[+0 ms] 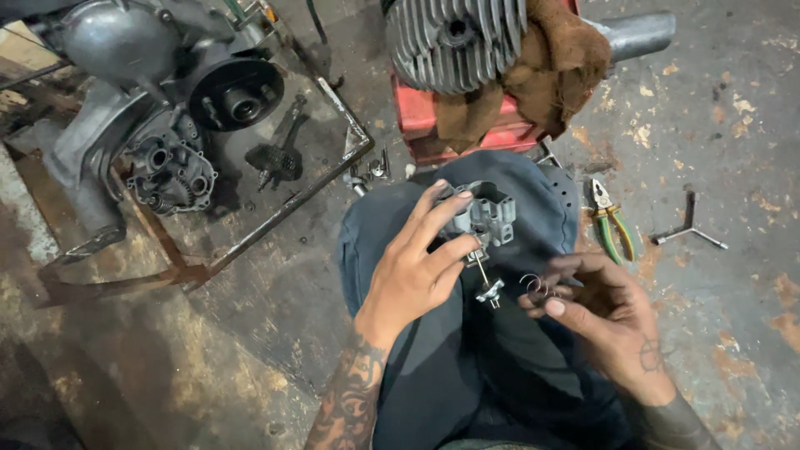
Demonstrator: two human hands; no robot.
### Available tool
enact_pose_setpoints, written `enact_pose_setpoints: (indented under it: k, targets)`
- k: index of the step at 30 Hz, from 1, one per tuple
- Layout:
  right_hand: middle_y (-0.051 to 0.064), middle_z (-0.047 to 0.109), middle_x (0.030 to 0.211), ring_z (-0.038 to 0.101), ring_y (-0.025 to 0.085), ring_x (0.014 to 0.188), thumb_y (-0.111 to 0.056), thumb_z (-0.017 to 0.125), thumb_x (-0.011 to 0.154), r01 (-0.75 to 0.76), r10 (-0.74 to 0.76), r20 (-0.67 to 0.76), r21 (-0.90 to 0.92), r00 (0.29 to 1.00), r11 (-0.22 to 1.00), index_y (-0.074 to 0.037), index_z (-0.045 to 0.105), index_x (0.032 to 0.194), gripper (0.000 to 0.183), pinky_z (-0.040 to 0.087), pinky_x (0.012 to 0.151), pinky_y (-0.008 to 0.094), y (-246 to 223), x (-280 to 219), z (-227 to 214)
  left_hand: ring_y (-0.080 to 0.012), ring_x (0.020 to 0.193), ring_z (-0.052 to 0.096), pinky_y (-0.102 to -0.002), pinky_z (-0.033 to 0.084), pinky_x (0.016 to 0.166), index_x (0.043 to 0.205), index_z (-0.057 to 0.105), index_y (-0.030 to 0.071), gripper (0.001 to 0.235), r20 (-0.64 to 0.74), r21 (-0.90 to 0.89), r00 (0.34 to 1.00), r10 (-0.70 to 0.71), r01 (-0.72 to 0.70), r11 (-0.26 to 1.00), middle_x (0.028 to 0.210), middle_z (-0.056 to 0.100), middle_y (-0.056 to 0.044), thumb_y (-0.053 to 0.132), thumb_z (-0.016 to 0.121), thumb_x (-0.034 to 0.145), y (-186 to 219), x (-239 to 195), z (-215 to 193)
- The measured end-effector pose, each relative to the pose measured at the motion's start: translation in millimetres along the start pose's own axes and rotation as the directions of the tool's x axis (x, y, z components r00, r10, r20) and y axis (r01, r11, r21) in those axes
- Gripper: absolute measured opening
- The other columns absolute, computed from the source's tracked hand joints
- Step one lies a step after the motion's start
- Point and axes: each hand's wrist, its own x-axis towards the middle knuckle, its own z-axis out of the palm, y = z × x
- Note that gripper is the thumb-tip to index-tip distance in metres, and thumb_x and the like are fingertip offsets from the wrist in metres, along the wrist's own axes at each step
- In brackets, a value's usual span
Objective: Assembling a carburetor by inserting a needle and spring into the housing
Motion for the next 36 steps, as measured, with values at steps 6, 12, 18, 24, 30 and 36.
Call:
enact_pose_setpoints:
  k: [6,12,18,24,30,36]
  targets:
    - [0.018,0.071,0.104,0.069,0.024,0.081,0.008,0.065,0.088,0.075,-0.082,-0.039,-0.151,0.996,0.986,0.005,0.060,0.111,0.023,0.059,0.075,0.032,-6.2,-3.1,14.3,-0.0400,0.145,0.050,-0.046,0.049,0.119,0.107,0.065,0.012,0.032,0.005,-0.006,1.000,-0.009,0.009,1.000,0.147,0.052,-0.006,-0.001,0.076,0.080,-1.6,-1.7,0.6]
    - [0.016,0.072,0.112,0.067,0.022,0.101,0.009,0.070,0.082,0.215,-0.224,0.024,-0.407,0.974,0.888,0.004,0.067,0.094,0.014,0.053,0.090,0.031,-23.8,1.8,32.3,-0.0393,0.147,0.048,-0.046,0.049,0.120,0.109,0.066,0.012,0.033,0.006,-0.011,1.000,-0.007,0.007,1.000,0.148,0.052,-0.006,0.001,0.078,0.081,-3.6,-3.3,1.2]
    - [0.017,0.072,0.116,0.073,0.021,0.089,0.011,0.070,0.083,0.289,-0.279,0.086,-0.418,0.957,0.862,0.005,0.068,0.108,0.026,0.062,0.085,0.028,-36.0,8.4,39.3,-0.0383,0.146,0.050,-0.045,0.050,0.119,0.109,0.065,0.013,0.029,-0.009,-0.017,1.000,-0.007,0.007,1.000,0.147,0.053,-0.005,0.002,0.075,0.085,-1.7,-3.8,1.0]
    - [0.015,0.078,0.102,0.078,0.022,0.094,0.004,0.077,0.079,0.435,-0.390,0.227,-0.665,0.892,0.607,0.003,0.065,0.094,0.019,0.061,0.082,0.028,-55.8,18.9,53.1,-0.0392,0.146,0.050,-0.046,0.048,0.121,0.108,0.065,0.011,0.025,-0.009,-0.013,1.000,-0.004,0.004,1.000,0.148,0.052,-0.006,0.002,0.074,0.087,-1.1,-3.1,0.5]
    - [0.008,0.079,0.099,0.069,0.013,0.064,-0.001,0.081,0.080,0.457,-0.437,0.293,-0.823,0.850,0.338,0.002,0.072,0.103,0.026,0.050,0.059,0.025,-66.7,21.3,54.9,-0.0406,0.146,0.051,-0.046,0.049,0.120,0.110,0.065,0.011,0.029,-0.011,-0.019,1.000,0.013,-0.013,1.000,0.151,0.050,-0.006,0.002,0.075,0.085,-4.7,-4.8,0.6]
    - [0.004,0.079,0.095,0.066,0.014,0.058,-0.004,0.081,0.078,0.492,-0.407,0.374,-0.838,0.834,0.238,-0.003,0.073,0.100,0.023,0.047,0.053,0.026,-72.5,24.1,57.9,-0.0407,0.146,0.050,-0.047,0.049,0.120,0.112,0.063,0.011,0.028,-0.010,-0.029,1.000,0.003,-0.004,1.000,0.150,0.050,-0.007,0.004,0.075,0.088,-5.8,-3.8,-0.3]
